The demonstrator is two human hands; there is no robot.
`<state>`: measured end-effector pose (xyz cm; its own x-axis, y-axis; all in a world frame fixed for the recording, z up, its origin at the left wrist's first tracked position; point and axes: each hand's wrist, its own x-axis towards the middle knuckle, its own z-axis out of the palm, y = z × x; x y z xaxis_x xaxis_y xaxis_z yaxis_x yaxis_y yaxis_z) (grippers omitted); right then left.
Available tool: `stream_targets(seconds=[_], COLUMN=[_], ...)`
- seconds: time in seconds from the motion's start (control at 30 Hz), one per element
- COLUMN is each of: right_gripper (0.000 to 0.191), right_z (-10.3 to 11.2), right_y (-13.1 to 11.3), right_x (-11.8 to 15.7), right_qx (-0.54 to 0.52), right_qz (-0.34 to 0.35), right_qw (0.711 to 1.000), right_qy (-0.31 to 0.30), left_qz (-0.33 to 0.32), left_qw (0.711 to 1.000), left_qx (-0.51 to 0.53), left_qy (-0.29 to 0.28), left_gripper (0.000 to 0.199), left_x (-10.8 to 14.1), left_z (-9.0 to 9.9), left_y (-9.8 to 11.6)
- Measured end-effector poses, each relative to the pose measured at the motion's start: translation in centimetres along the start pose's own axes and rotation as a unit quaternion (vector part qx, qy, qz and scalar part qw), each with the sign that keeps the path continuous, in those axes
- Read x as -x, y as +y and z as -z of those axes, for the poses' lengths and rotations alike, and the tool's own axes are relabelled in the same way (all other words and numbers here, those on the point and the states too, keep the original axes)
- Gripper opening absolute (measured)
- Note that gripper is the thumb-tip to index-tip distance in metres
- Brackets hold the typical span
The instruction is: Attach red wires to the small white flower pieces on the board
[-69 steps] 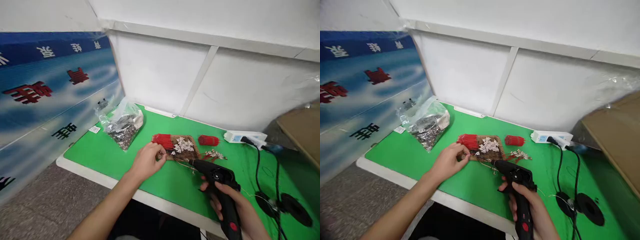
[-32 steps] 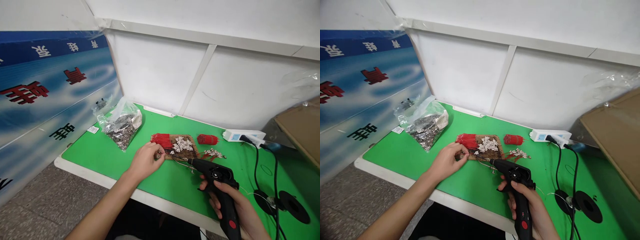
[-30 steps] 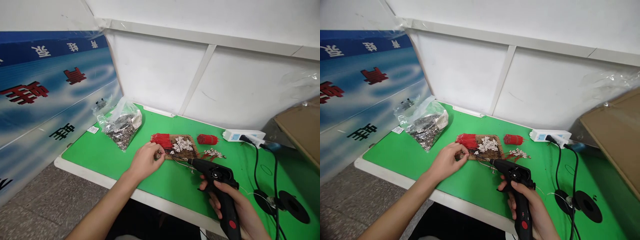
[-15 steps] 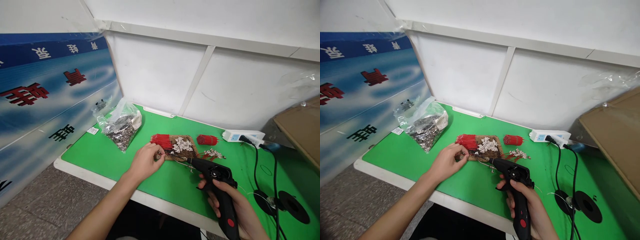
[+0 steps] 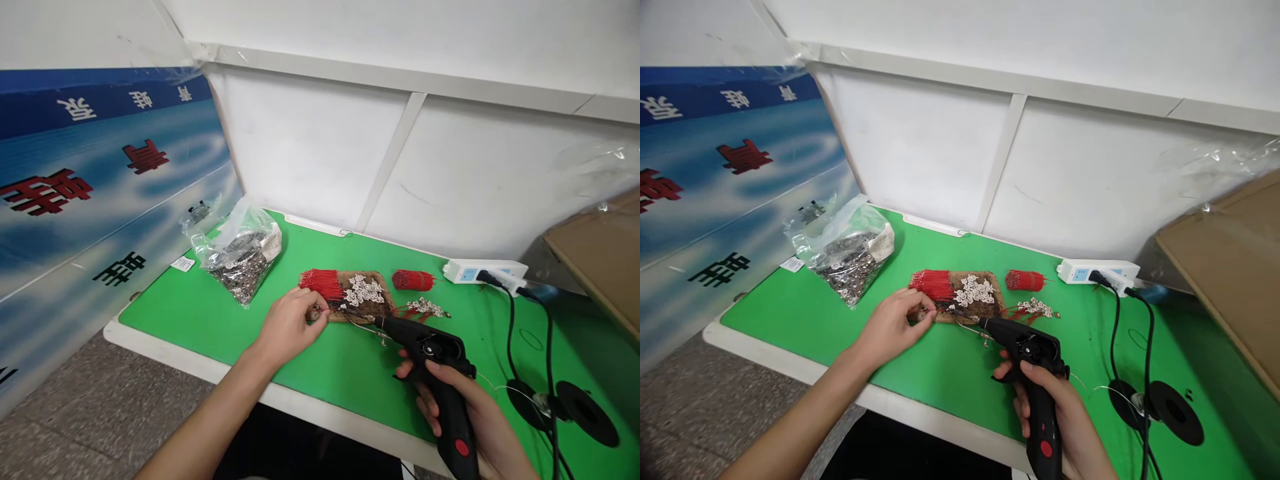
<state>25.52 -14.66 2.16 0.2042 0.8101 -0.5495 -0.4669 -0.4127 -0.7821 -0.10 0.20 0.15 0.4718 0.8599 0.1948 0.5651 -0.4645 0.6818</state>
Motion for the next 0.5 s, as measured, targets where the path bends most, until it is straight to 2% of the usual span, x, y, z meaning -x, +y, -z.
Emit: stream_targets(seconds=[0.17, 0.37, 0.5], right_gripper=[0.049, 0.052, 0.051], right_z=[-1.0, 0.4, 0.2], right_y=[-0.4, 0.3, 0.3], right_x=[0.7, -0.4, -0.2], right_qx=[0.001, 0.002, 0.001], right_qz=[0.006, -0.008, 0.005], right_qw=[1.000, 1.000, 1.000], right_qy=[0.011, -0.018, -0.013], left_qz=[-0.003, -0.004, -0.004], left_qw=[1.000, 1.000, 1.000], left_qx=[0.000, -0.003, 0.001], left_qy=[-0.004, -0.001, -0.002], left_gripper=[0.014, 0.015, 0.015], left_x=[0.0, 0.0, 0.0], left_z=[0.0, 0.0, 0.0], left_y=[0.0, 0.0, 0.0])
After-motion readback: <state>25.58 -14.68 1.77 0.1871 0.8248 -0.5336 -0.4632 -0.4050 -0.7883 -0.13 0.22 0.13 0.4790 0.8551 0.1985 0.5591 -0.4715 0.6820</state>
